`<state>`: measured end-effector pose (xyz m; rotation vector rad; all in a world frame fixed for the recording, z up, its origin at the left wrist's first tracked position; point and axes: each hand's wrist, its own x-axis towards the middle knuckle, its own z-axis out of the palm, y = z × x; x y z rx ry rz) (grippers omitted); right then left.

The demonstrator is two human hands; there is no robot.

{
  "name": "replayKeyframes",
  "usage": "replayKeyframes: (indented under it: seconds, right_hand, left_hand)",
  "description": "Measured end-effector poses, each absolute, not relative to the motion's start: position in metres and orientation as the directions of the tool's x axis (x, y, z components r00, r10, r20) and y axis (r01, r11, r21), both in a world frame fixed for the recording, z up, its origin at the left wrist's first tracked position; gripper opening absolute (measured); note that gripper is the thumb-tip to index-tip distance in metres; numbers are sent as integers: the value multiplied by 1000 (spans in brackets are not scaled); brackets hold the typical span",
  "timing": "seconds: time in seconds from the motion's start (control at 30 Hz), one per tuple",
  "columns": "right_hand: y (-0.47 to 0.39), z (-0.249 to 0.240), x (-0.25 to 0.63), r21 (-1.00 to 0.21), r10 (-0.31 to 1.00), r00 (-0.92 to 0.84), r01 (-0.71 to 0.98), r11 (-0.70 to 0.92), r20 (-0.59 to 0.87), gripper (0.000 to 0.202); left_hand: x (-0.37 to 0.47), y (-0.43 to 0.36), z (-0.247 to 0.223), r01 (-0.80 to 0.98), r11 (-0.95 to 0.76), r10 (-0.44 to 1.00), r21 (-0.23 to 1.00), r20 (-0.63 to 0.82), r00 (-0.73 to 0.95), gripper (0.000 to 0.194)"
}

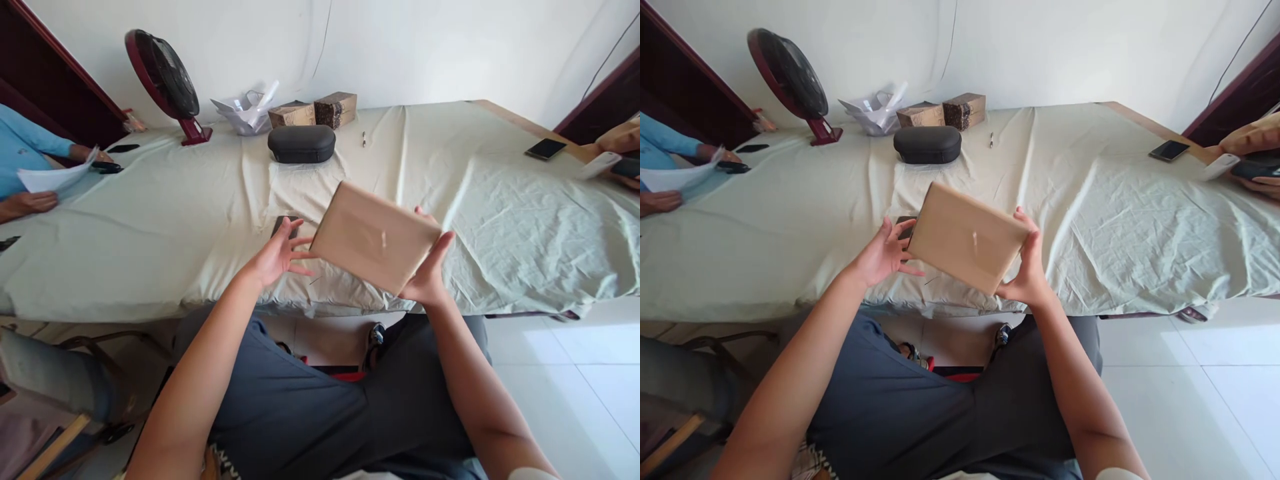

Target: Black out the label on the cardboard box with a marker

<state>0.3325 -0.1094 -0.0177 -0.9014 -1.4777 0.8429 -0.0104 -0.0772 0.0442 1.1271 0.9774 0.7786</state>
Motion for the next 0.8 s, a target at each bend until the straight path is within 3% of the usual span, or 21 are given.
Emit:
replayKeyframes:
  seconds: [0.1, 0.2, 0.27, 0.33, 0.4, 0.47, 0.57, 0.67, 0.8]
  right_hand:
    - [-107, -22, 326, -726, 764, -224, 239, 645, 605, 114]
    - [-106, -25, 315, -612, 698, -362, 336, 716, 618, 76]
    - [-106, -25, 312, -607, 711, -351, 372, 703, 609, 79]
    - [-105, -24, 313, -647, 741, -309, 362, 671, 596, 105]
    - [-104, -23, 314, -733, 787, -283, 290, 615, 549, 135]
    - [-102, -25, 314, -837, 837, -273, 155, 525, 475, 148]
    - [-102, -34, 309, -946, 923, -205, -52, 321, 325, 130]
    - [-104, -45, 306, -981, 983, -102, -137, 140, 155, 109]
    - [-106, -47, 311, -979, 983, -3, -84, 185, 185, 105]
  left_hand:
    - [-15, -76, 49, -3, 363, 787, 932, -304, 537, 98]
    - [-13, -80, 52, -29, 388, 773, 921, -308, 554, 93]
    - [-10, -83, 53, -65, 365, 807, 929, -281, 519, 86]
    - [-5, -85, 50, -113, 287, 867, 951, -208, 452, 85]
    - [-1, -85, 42, -152, 170, 923, 974, -103, 370, 97]
    - [3, -84, 32, -146, 53, 944, 988, -1, 331, 115]
    - [8, -82, 16, -47, -114, 898, 992, 123, 422, 142]
    - [12, -84, 9, 98, -243, 812, 965, 147, 565, 152]
    - [16, -88, 9, 231, -324, 783, 917, 123, 609, 151]
